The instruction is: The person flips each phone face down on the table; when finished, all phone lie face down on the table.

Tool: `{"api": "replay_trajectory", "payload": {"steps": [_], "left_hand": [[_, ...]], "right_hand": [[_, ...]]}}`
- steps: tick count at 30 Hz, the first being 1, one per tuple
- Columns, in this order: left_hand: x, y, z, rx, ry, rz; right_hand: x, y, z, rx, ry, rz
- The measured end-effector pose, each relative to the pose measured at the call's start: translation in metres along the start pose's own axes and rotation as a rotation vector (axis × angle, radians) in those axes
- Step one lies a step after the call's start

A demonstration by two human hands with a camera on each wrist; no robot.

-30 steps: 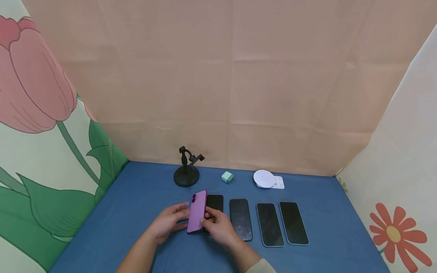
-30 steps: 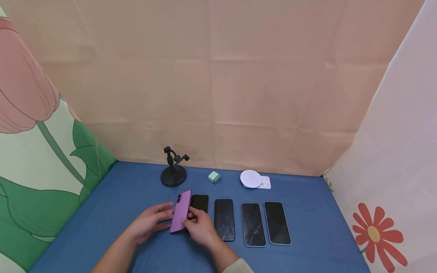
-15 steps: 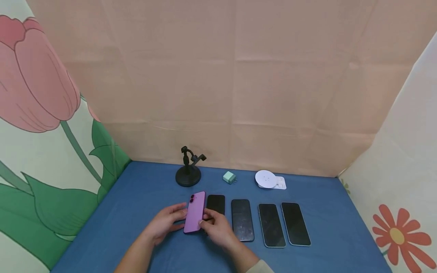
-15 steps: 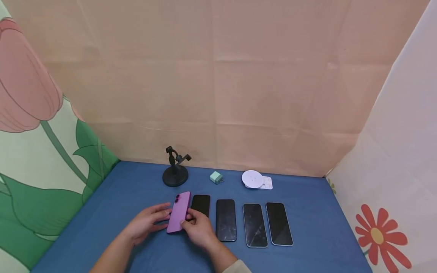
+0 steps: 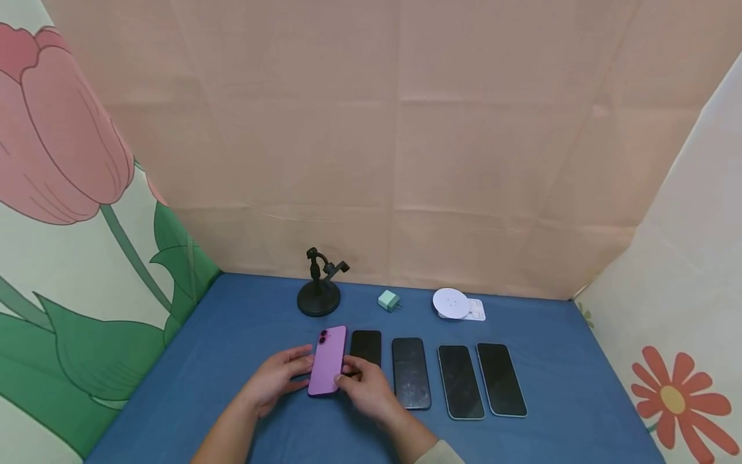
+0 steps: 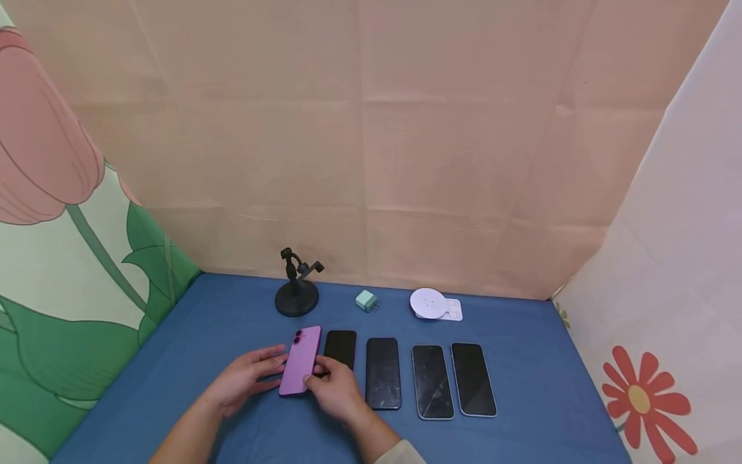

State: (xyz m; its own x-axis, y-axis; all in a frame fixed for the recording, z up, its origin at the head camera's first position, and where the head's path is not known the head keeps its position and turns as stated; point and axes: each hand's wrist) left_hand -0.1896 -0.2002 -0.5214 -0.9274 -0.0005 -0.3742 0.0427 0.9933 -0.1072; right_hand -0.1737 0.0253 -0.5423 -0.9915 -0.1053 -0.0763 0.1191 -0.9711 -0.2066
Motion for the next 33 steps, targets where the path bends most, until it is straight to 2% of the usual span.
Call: {"api": "replay_trajectory", "payload": {"steps": [14, 19, 24, 33], "left_hand": [[0.0, -0.009, -0.002, 0.03, 0.012, -0.037], [0.001, -0.011, -0.003, 0.062, 0.034, -0.04], [0.003, -0.013, -0.003, 0.08, 0.055, -0.043], [0.004, -0.012, -0.001, 0.07, 0.051, -0.048]], "right_hand": [[0.001, 0.004, 0.003, -0.062, -0.02, 0.04], [0.002, 0.002, 0.005, -0.09, -0.024, 0.096], [0.003, 0.0, 0.005, -0.069, -0.001, 0.158], [0.005, -0.008, 0.002, -0.033, 0.018, 0.184]]}}
Point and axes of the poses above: each hand's wrist, its own x-axis towards the middle knuckle, its own y-axis out of the palm, z = x × y, and after that the axes turned 9 degrees about -z, right-handed
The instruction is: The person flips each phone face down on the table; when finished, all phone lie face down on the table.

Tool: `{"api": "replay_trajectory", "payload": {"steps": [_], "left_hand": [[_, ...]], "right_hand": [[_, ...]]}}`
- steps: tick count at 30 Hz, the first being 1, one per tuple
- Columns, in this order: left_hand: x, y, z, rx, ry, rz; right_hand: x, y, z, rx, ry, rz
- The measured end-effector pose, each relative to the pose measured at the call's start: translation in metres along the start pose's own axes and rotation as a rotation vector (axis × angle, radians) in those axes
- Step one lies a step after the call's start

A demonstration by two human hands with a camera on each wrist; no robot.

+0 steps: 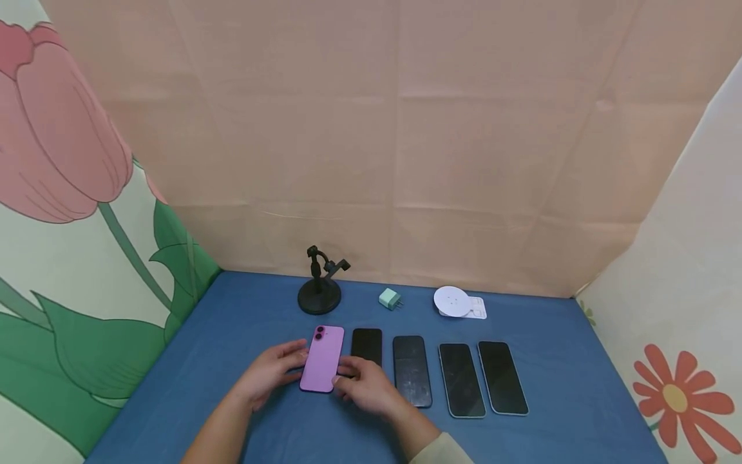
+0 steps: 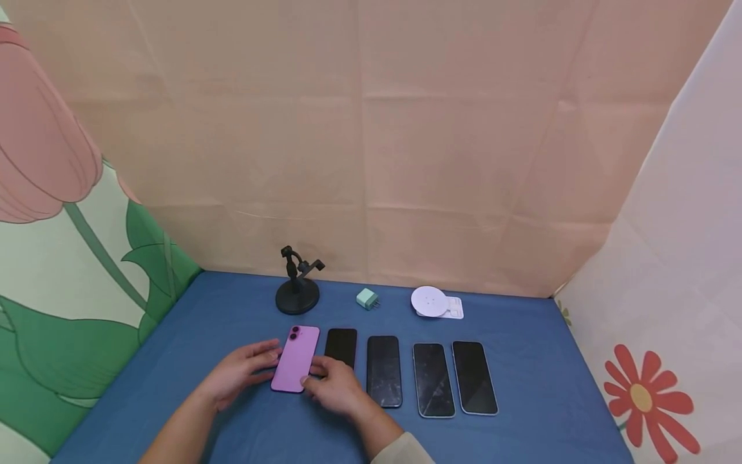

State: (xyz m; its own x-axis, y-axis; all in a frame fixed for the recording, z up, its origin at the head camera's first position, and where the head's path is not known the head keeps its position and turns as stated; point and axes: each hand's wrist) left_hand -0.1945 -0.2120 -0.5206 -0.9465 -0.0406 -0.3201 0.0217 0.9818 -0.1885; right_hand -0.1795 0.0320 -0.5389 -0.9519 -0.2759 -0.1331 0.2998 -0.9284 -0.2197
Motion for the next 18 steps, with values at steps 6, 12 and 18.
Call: {"api": "replay_trajectory", "payload": {"steps": [6, 12, 18], "left_hand": [[-0.001, 0.003, -0.004, 0.058, 0.021, -0.01], [-0.003, 0.01, -0.008, 0.071, 0.065, 0.02], [-0.004, 0.017, -0.007, 0.05, 0.108, 0.058]], "right_hand": [[-0.001, -0.008, -0.003, 0.012, -0.003, 0.007], [-0.001, -0.015, -0.004, -0.001, -0.034, -0.02], [-0.002, -0.023, -0.006, -0.048, -0.068, -0.05]]}}
Point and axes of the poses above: each hand's wrist, its own x-axis towards the middle knuckle, its own y-axis out of the palm, z = x × y, and after that the axes turned 9 degrees about -z, right-handed
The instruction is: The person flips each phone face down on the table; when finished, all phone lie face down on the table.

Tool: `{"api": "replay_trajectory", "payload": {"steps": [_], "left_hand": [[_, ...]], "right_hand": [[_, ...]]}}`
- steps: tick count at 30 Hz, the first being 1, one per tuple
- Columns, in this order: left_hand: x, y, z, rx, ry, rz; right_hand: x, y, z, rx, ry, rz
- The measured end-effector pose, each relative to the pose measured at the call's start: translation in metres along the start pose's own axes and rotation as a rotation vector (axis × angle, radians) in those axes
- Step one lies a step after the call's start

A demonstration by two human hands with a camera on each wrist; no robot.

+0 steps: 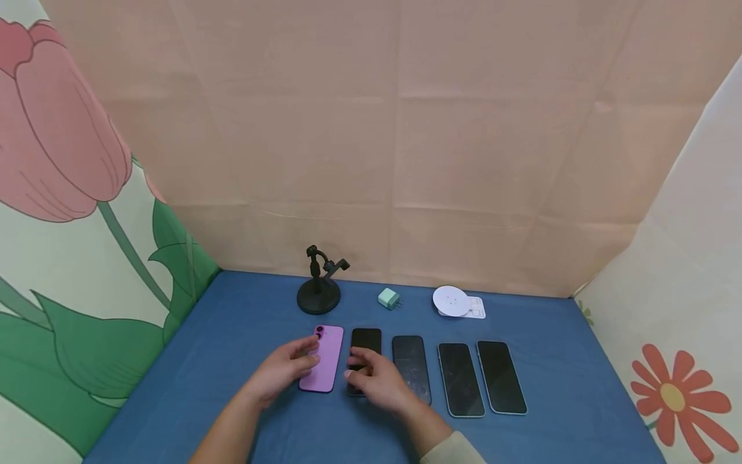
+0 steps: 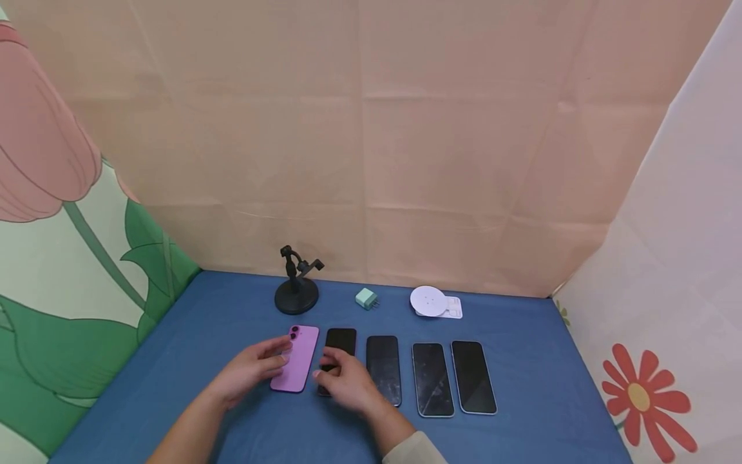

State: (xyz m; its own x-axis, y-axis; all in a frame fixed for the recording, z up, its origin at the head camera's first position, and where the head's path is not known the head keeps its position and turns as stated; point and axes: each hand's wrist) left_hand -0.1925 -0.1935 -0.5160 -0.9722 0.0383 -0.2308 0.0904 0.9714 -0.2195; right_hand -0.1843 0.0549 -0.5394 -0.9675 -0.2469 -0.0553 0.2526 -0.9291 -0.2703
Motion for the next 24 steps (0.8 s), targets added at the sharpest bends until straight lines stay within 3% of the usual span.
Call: {"api": "replay_trajectory", "payload": {"steps": [24], "left_hand": [[0.003, 0.029, -0.001, -0.06, 0.044, 0.084]], "right_hand": [[-0.006, -0.028, -0.001, -0.118, -0.036, -0.098]]}}
Point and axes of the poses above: each hand's wrist, its own x-axis towards the middle knuckle, its own y-axis out of the palm, z = x × y, and after that the axes turned 9 degrees about -z, right-handed
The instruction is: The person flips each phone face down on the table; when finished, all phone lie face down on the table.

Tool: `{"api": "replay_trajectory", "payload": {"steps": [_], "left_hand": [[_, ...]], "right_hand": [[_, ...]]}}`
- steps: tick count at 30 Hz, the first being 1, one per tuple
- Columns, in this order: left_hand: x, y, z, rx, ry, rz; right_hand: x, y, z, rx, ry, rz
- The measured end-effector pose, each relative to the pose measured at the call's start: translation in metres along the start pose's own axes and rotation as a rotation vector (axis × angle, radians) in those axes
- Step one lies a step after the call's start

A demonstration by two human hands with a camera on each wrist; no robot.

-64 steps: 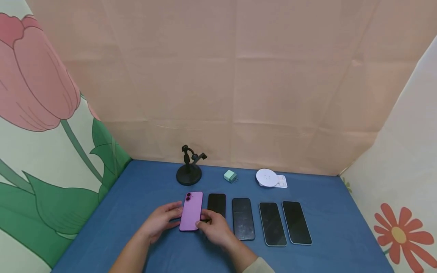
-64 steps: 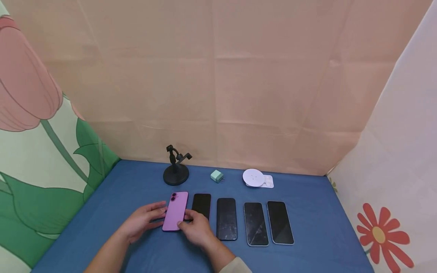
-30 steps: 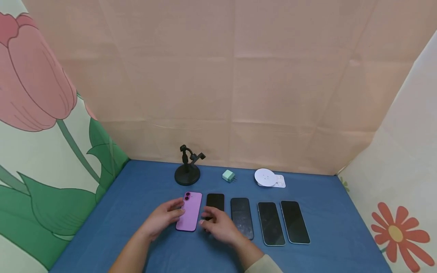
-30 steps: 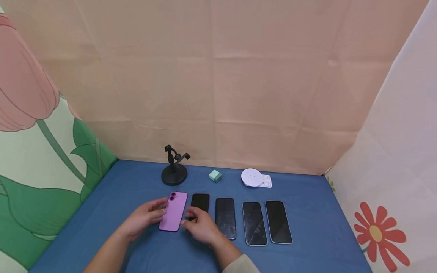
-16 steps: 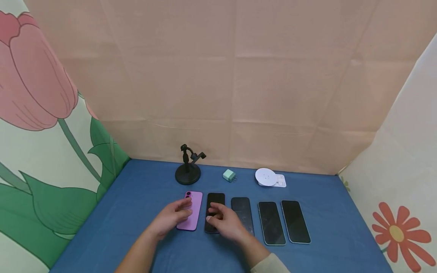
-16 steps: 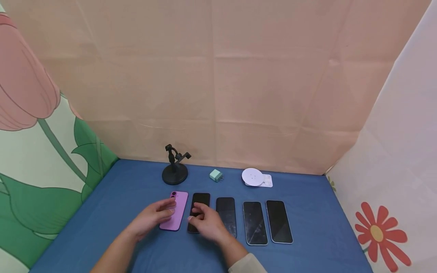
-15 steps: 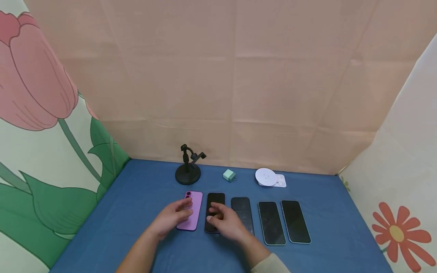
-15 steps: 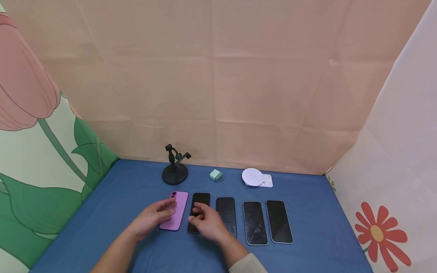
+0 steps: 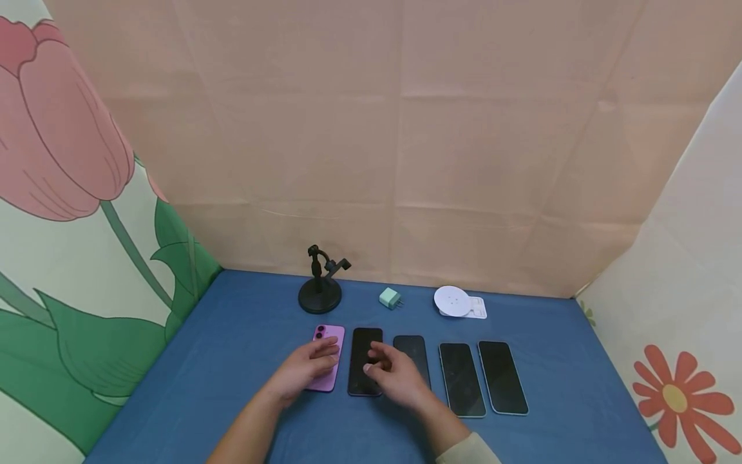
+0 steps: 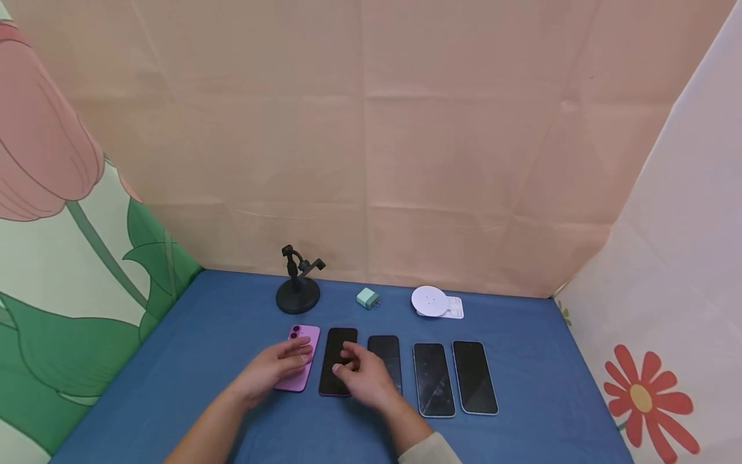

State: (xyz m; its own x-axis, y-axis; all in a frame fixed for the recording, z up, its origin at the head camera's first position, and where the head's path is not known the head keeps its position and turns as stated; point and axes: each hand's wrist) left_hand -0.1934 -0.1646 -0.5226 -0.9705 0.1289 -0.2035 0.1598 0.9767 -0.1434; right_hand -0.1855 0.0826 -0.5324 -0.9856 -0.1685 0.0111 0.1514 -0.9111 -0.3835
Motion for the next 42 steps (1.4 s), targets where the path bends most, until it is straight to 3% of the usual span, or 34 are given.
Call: {"api": "replay_trajectory", "payload": {"steps": [22, 33, 42], "left_hand": [[0.005, 0.017, 0.001, -0.02, -0.023, 0.062], [0.006, 0.021, 0.002, -0.031, -0.052, 0.054], [0.007, 0.024, 0.001, -0.135, -0.102, 0.024]], "right_hand": [[-0.004, -0.011, -0.011, -0.049, 0.015, -0.045], [-0.005, -0.01, -0.01, -0.062, 0.012, -0.056], [-0.003, -0.011, -0.01, -0.053, 0.042, -0.057]]}}
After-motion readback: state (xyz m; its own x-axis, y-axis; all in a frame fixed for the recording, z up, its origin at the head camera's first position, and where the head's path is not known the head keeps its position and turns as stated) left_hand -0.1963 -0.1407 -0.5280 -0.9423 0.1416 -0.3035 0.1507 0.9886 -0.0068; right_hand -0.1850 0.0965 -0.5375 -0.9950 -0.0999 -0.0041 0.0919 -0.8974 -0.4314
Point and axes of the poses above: each hand's wrist, its own x-axis towards the middle knuckle, its own y-axis out of the palm, z = x × y, and after that the axes turned 9 degrees about -z, right-handed
